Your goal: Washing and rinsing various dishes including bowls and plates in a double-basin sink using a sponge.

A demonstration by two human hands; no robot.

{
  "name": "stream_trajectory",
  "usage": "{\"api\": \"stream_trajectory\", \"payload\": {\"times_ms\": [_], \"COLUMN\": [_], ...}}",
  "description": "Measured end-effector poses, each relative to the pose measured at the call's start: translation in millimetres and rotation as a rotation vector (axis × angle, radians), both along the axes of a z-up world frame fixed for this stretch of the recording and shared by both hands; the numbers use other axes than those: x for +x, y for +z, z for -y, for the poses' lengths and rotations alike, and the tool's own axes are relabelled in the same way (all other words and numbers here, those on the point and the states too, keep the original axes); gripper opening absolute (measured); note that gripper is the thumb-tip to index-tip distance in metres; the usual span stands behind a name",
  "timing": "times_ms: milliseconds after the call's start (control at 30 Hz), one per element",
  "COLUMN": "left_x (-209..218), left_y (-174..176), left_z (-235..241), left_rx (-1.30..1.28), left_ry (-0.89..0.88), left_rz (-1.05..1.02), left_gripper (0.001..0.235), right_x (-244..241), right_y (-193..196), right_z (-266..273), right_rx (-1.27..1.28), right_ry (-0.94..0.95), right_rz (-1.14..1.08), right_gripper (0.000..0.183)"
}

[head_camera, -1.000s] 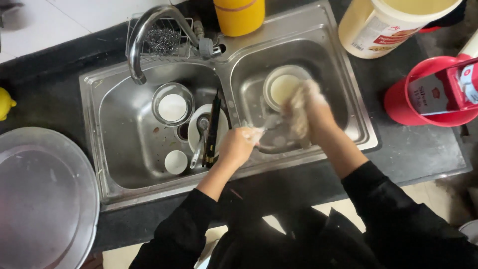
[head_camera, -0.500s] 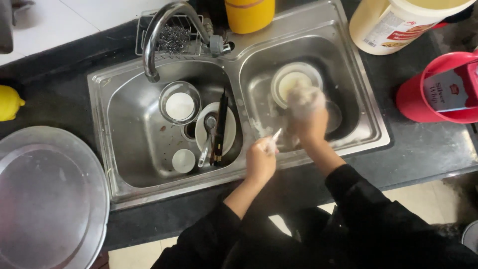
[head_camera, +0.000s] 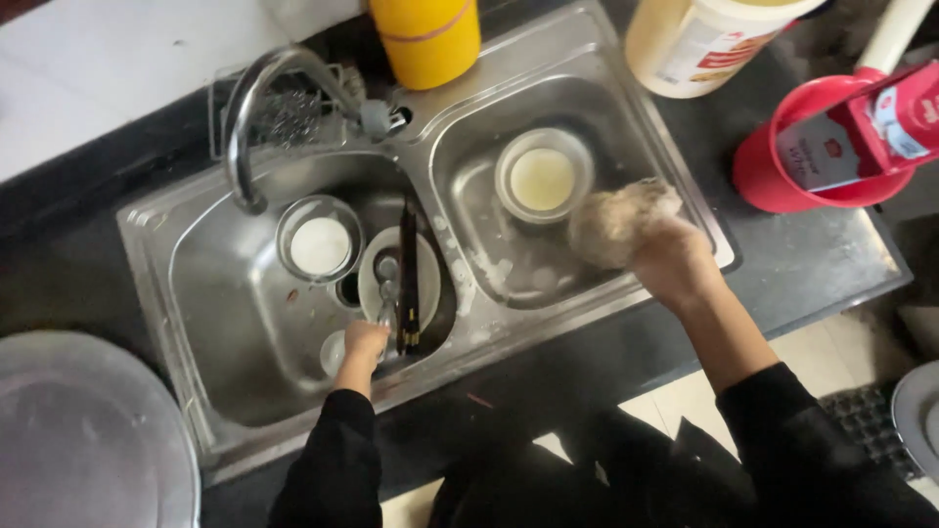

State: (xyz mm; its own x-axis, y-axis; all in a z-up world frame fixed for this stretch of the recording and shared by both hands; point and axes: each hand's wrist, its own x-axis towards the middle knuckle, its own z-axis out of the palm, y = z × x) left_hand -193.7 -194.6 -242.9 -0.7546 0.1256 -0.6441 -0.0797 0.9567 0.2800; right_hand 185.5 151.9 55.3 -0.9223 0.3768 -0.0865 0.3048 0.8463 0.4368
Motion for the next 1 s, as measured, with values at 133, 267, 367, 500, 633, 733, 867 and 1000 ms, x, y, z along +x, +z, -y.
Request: {"api": "stream_trajectory", "payload": {"times_ms": [133, 267, 367, 500, 633, 733, 867, 1000], "left_x": [0, 20, 82, 116, 148, 146, 155, 154], "left_y": [1, 87, 207, 210, 169, 120, 93, 73], "left_z": [-9, -41, -102, -198, -288, -342, -380, -406], "left_rx": [-0.053, -0.201, 0.255, 0.588, 0.719, 0.537, 0.053, -0.064], "left_ry": [-0.084, -0.207, -0.253, -0.36, -0.597, -0.722, -0.966, -0.935], "left_rz": [0.09, -0.088, -0.52, -0.381, -0.294, -0.248, -0.525, -0.682], "left_gripper": [0.035, 0.034, 0.041, 0.045, 0.043, 0.052, 0.053, 0.03], "right_x": [2, 3, 26, 46, 45, 60, 96, 105], "right_y": [23, 42, 11, -29, 12, 1, -16, -5], "right_z": [8, 15, 16, 13, 23, 18, 22, 21], "right_rx": [-0.935, -2.115, -2.516, -2.346, -2.386, -2.327, -2.233, -2.222], "right_ry": [-0.571, -1.241, -1.194, -1.163, -1.483, -1.626, -1.778, -1.844], "right_rz": [-0.753, -1.799, -1.912, -1.794, -1.857, -1.888, -1.831, -1.844], "right_gripper": [0.021, 0.047, 0.06, 0.083, 0.083, 0.072, 0.06, 0.063]}}
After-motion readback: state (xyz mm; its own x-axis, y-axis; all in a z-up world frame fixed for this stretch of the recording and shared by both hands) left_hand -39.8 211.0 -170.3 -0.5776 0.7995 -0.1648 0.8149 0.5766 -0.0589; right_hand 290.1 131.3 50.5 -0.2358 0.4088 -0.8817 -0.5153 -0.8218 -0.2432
